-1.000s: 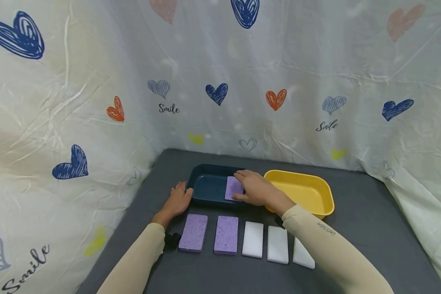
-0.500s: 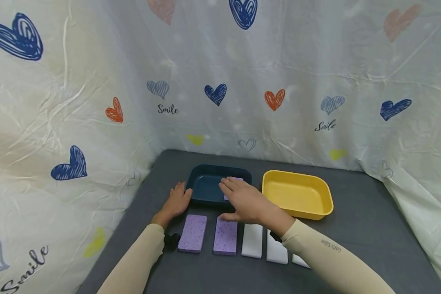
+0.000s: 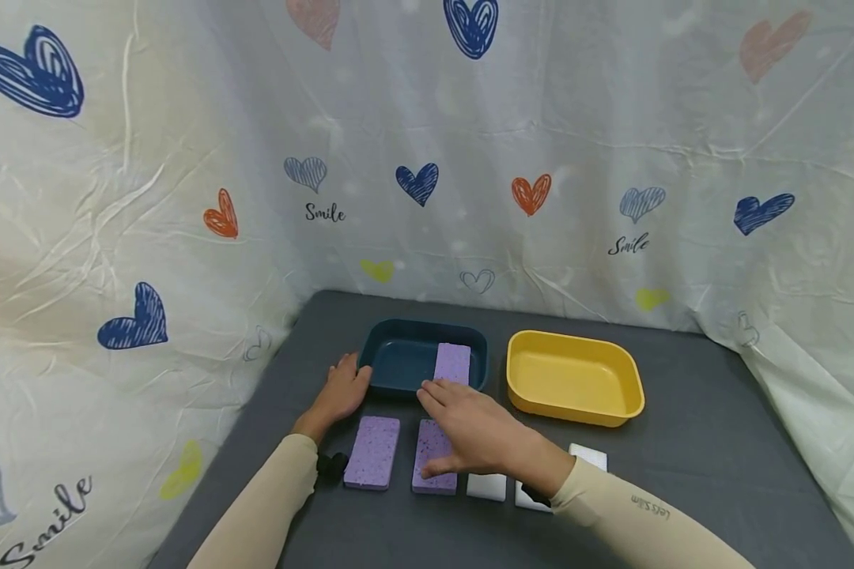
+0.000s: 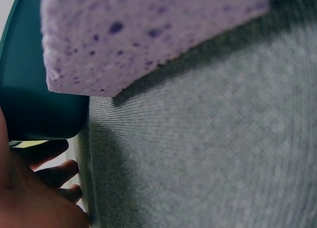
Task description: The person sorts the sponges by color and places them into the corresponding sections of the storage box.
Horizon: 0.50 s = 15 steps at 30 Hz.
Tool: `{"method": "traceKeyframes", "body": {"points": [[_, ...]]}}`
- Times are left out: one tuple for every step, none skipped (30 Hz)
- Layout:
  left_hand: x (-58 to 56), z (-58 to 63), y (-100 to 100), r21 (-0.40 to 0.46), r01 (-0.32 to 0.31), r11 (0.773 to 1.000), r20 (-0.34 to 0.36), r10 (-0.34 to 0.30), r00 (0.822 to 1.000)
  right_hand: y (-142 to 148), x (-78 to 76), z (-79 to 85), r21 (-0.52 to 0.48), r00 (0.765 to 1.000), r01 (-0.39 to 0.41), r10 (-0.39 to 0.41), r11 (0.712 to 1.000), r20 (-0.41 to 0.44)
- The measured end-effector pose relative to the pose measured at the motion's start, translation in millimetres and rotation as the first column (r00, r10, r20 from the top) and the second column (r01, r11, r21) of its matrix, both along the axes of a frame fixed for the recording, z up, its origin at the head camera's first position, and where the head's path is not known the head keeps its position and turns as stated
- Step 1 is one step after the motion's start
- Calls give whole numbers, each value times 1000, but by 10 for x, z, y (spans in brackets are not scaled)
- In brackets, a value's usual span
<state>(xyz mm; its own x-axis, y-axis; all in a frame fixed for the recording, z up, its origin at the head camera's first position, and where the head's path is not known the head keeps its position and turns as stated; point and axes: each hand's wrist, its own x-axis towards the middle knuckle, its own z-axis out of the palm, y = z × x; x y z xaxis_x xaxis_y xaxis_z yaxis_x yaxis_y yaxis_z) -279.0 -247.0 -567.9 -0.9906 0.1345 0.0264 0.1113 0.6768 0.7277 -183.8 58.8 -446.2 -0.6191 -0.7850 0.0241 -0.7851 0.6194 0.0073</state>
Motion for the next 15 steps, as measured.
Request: {"method": "traceKeyframes", "body": {"points": [[-2, -3, -4, 2, 0, 1000, -1, 0, 1000, -3, 21, -15, 4, 1000, 0, 0, 1000, 11], [-4, -5, -9, 3, -1, 1000, 0, 1, 1000, -5, 38, -33, 8, 1000, -2, 2, 1000, 21], [-6, -6, -14, 5, -2, 1000, 0, 2, 1000, -7, 54, -52, 10, 999, -1, 1, 1000, 33], [-8, -8, -18, 5, -2, 1000, 1, 2, 1000, -8, 68, -70, 11, 999, -3, 3, 1000, 42], [-9, -8, -21, 6, -1, 1000, 1, 1, 1000, -9, 81, -90, 13, 999, -8, 8, 1000, 43], [-9, -8, -24, 6, -1, 1000, 4, 1, 1000, -10, 93, -110, 12, 999, -12, 12, 1000, 49], [-9, -8, -26, 7, 0, 1000, 8, -1, 1000, -10, 106, -126, 11, 998, -15, 14, 1000, 58], [-8, -5, -26, 4, 2, 1000, 13, -2, 1000, -8, 117, -143, 9, 998, -18, 17, 1000, 66], [-8, -3, -26, 2, 4, 1000, 19, -4, 1000, -7, 126, -161, 7, 997, -19, 19, 1000, 71], [-8, -2, -26, 3, 6, 1000, 24, -6, 1000, -6, 133, -179, 5, 997, -22, 21, 1000, 75], [-9, -4, -26, 4, 7, 1000, 28, -7, 1000, -7, 138, -196, 1, 997, -23, 23, 1000, 80], [-14, -10, -27, 2, 6, 1000, 32, -6, 999, -6, 141, -214, -1, 996, -22, 22, 1000, 84], [-17, -13, -25, 1, 6, 1000, 37, -6, 999, -4, 142, -232, -3, 996, -20, 20, 1000, 86], [-16, -10, -21, 0, 5, 1000, 41, -5, 999, -3, 141, -251, -4, 996, -16, 16, 1000, 89], [-20, -13, -20, 0, 5, 1000, 43, -5, 999, -1, 140, -267, -5, 996, -10, 10, 1000, 93]]}}
